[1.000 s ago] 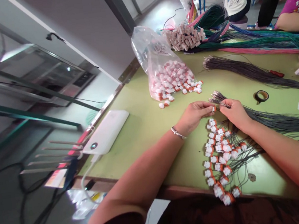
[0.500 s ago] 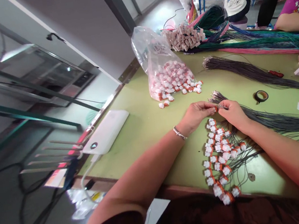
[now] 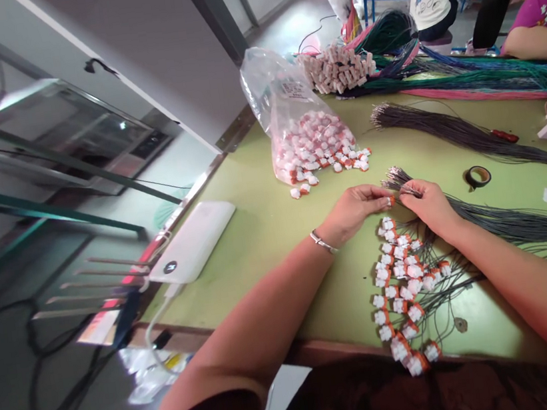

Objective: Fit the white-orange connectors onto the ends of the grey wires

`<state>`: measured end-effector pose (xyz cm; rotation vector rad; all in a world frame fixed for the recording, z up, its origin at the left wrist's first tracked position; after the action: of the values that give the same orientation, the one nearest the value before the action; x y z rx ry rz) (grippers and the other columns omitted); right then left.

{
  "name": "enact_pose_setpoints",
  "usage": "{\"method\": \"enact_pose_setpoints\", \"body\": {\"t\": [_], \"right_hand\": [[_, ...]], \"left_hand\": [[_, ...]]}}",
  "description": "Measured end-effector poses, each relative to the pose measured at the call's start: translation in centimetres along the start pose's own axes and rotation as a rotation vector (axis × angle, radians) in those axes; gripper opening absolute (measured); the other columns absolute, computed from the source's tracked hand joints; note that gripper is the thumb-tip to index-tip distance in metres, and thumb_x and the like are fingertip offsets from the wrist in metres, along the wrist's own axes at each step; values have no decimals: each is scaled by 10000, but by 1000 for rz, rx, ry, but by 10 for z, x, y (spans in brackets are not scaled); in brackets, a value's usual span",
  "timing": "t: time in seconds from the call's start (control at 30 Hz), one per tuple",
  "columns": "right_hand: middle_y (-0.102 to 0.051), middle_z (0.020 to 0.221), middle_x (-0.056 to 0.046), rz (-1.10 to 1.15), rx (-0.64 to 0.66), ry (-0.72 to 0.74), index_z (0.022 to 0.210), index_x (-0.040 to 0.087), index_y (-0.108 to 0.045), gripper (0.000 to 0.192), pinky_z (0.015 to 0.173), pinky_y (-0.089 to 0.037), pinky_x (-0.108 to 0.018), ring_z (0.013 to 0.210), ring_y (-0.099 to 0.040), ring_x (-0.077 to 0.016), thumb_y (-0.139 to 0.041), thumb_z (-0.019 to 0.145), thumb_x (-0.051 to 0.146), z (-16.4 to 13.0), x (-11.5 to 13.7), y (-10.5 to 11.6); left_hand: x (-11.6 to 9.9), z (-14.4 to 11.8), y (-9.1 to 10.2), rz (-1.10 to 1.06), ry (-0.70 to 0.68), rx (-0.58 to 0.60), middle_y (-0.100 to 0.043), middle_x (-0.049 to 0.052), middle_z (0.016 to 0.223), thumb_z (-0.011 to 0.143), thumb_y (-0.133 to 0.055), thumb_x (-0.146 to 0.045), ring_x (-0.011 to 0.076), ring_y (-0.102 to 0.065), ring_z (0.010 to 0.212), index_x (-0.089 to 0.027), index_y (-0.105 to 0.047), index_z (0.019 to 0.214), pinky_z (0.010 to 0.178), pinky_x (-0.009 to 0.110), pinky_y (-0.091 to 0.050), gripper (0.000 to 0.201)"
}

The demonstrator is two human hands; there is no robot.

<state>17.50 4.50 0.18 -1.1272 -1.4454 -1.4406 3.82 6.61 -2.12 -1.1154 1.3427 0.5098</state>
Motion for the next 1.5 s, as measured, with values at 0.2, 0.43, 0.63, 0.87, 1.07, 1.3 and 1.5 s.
{"method": "enact_pose_setpoints", "body": {"t": [0.2, 0.43, 0.63, 0.87, 1.07, 1.3, 1.5], "right_hand": [[-498, 566, 29, -31, -6, 11, 639, 172, -563, 176, 535, -312, -253, 546, -391, -106, -568, 622, 346, -1, 3, 1], [-438, 544, 40, -51, 0, 3, 627, 173, -544, 163, 507, -279, -249, 539, -353, -103, -523, 642, 334, 0, 2, 1], [-481, 571, 33, -61, 22, -12, 661, 171, -562, 168, 519, -296, -252, 545, -367, -106, -517, 625, 329, 1, -1, -1], [-518, 581, 25, -85, -2, -10, 661, 179, -564, 163, 535, -329, -256, 548, -396, -112, -526, 605, 328, 1, -1, -2], [-512, 545, 34, -24, 5, 22, 674, 184, -589, 186, 537, -355, -258, 533, -432, -117, -595, 667, 370, -1, 2, 2], [-520, 535, 35, 158, -67, -42, 819, 161, -679, 355, 474, -333, -255, 476, -420, -102, -644, 711, 497, 1, -7, 10], [-491, 505, 46, 102, 50, -43, 857, 155, -676, 278, 454, -257, -252, 459, -375, -95, -596, 705, 373, 1, -9, 1]], "left_hand": [[1, 0, 2, -19, -1, -22, -710, 34, 764, 611, -820, -237, 98, -624, 705, -122, -718, 817, 755, 264, -492, 258], [-1, 0, 1, 18, -32, -34, -713, 39, 777, 615, -817, -254, 109, -628, 717, -123, -711, 823, 787, 293, -501, 267], [-4, 1, -3, 182, -109, -38, -726, 57, 800, 643, -788, -263, 130, -638, 727, -118, -722, 824, 782, 305, -517, 241], [-7, 0, -10, 271, -118, -60, -738, 68, 821, 675, -748, -234, 145, -650, 738, -128, -745, 824, 787, 304, -526, 184], [-20, -6, -7, 526, -63, 7, -740, 74, 791, 682, -716, -213, 148, -643, 695, -124, -750, 811, 703, 270, -514, 160], [-22, -29, -43, 761, -13, 495, -738, 58, 784, 686, -666, -171, 146, -654, 658, -161, -759, 784, 617, 234, -491, 136], [-74, -24, 26, 1192, -191, -217, -682, 94, 701, 775, -600, -236, 192, -615, 664, -140, -702, 672, 655, 298, -457, 174]]}}
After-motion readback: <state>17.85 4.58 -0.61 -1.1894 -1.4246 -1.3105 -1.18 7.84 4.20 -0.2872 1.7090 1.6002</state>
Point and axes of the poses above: each hand's wrist, its own z-axis towards the middle knuckle, its own y-axis out of the back of the hand, x = y × z, the point moved 8 cm from there along z, towards the middle knuckle
